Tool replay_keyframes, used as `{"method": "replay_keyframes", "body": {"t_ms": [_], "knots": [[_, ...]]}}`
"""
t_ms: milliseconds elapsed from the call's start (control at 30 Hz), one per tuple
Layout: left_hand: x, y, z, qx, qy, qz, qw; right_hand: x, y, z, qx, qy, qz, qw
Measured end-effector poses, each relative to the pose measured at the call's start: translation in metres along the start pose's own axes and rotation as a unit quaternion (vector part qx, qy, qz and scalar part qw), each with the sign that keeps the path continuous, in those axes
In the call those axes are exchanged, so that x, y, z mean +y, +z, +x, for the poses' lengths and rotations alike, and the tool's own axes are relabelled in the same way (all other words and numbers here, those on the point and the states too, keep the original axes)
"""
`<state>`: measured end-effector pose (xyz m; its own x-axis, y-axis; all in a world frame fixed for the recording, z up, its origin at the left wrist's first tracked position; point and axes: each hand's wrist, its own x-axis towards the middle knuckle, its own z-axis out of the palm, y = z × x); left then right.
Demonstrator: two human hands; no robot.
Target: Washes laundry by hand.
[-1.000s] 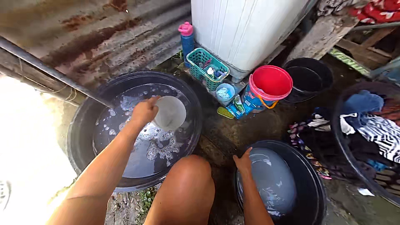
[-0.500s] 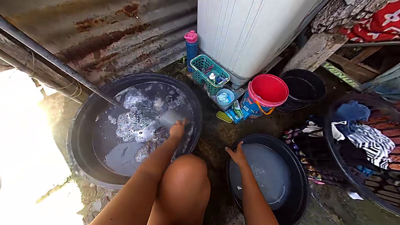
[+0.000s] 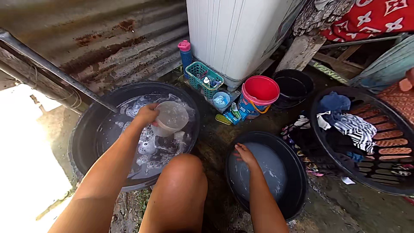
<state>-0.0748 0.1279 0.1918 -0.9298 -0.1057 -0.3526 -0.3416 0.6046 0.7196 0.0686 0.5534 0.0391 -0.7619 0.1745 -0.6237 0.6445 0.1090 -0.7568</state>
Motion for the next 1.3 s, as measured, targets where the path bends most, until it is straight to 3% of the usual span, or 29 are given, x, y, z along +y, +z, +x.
{"method": "replay_keyframes", "body": {"t_ms": [200, 300, 400, 567, 700, 767, 833, 933, 967, 1033, 1133, 1233, 1300], "knots": [[0.099, 0.019, -0.051, -0.025, 0.179, 0.184, 0.966, -0.018, -0.011, -0.009, 0.007, -0.031, 0.070, 0.997], [0.146, 0.061, -0.074, -0.049, 0.283, 0.274, 0.918, -0.032, -0.019, -0.026, -0.070, -0.091, 0.145, 0.983], [0.179, 0.123, -0.088, -0.080, 0.352, 0.342, 0.868, -0.048, -0.033, -0.051, -0.154, -0.135, 0.129, 0.970], [0.210, 0.233, -0.134, -0.131, 0.415, 0.402, 0.806, -0.051, -0.054, -0.072, 0.005, -0.052, 0.016, 0.999], [0.203, 0.309, -0.148, -0.181, 0.478, 0.383, 0.769, -0.007, -0.077, -0.045, 0.049, -0.062, 0.174, 0.982], [0.189, 0.330, -0.156, -0.200, 0.517, 0.357, 0.752, 0.016, -0.083, -0.033, 0.076, -0.071, 0.243, 0.965], [0.171, 0.342, -0.160, -0.198, 0.572, 0.332, 0.723, 0.026, -0.078, -0.030, 0.185, -0.068, 0.260, 0.945], [0.167, 0.323, -0.154, -0.265, 0.578, 0.358, 0.684, 0.037, -0.077, -0.026, 0.253, -0.135, 0.273, 0.918], [0.172, 0.307, -0.146, -0.273, 0.559, 0.361, 0.695, 0.042, -0.079, -0.021, 0.254, -0.155, 0.283, 0.912], [0.182, 0.265, -0.114, -0.234, 0.515, 0.302, 0.767, 0.042, -0.080, -0.016, 0.274, -0.179, 0.309, 0.893], [0.166, 0.205, -0.026, -0.060, 0.434, 0.131, 0.889, 0.014, -0.078, -0.016, 0.282, -0.226, 0.250, 0.898], [0.096, 0.155, 0.066, 0.107, 0.279, 0.109, 0.948, -0.045, -0.056, -0.013, 0.258, -0.263, 0.137, 0.920], [0.036, 0.136, 0.101, 0.091, 0.177, 0.163, 0.966, -0.095, -0.020, -0.013, 0.218, -0.294, 0.049, 0.929]]}}
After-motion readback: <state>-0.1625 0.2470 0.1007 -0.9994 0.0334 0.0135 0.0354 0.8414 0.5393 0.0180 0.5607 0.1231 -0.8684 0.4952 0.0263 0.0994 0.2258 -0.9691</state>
